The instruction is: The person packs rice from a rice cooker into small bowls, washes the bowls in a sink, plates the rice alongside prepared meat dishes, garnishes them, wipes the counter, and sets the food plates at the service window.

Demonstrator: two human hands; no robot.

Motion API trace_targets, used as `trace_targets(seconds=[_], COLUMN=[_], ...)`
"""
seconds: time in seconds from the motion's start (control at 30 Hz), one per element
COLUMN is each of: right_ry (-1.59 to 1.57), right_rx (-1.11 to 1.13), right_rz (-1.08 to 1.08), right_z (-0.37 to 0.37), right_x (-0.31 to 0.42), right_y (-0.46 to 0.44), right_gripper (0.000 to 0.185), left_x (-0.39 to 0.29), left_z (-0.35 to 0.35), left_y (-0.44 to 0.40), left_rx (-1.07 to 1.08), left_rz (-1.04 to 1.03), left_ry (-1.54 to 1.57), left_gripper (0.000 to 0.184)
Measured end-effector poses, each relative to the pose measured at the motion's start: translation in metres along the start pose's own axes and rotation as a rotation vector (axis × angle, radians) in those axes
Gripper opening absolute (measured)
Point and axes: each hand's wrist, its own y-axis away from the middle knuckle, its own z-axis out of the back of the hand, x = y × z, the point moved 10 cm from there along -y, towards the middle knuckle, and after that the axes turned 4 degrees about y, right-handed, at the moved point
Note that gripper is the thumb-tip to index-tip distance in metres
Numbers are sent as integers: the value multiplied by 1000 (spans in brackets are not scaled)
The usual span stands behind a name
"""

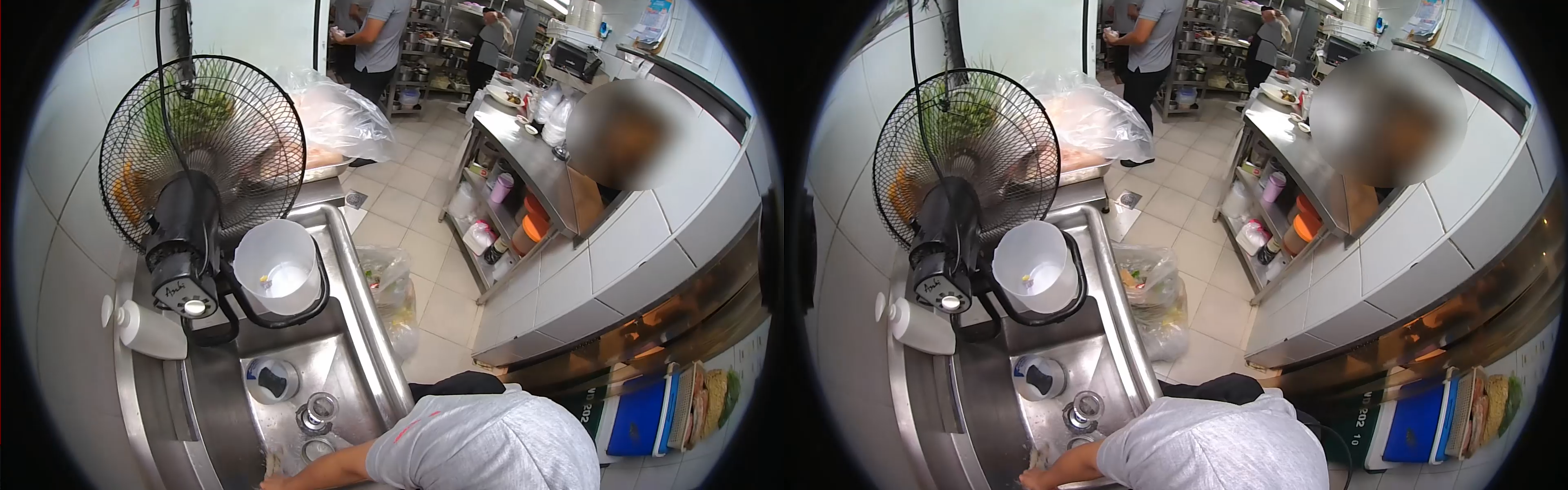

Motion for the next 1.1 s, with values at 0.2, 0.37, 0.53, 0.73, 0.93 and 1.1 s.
trace_targets(seconds=[0.2,0.37,0.53,0.73,0.93,1.1], right_ry=[-270,-739,-768,-127,-289,-453], right_rx=[112,491,300,854,344,711], right_rz=[-328,-646,-423,-263,125,86], right_z=[-86,-176,-175,-202,-132,-127], right_x=[-44,-98,-50,-54,15,80], right_y=[-23,-17,4,2,-121,-136], right_gripper=[30,41,37,37,34,51], left_x=[-15,-39,-31,17,-69,-117], left_z=[25,128,97,144,107,57], left_y=[13,57,80,69,57,93], left_rx=[-7,-5,-143,-359,-355,-348], left_rz=[-17,-52,-6,83,-412,-514], left_ry=[-3,149,289,77,-580,-1058], left_gripper=[42,41,44,31,32,24])
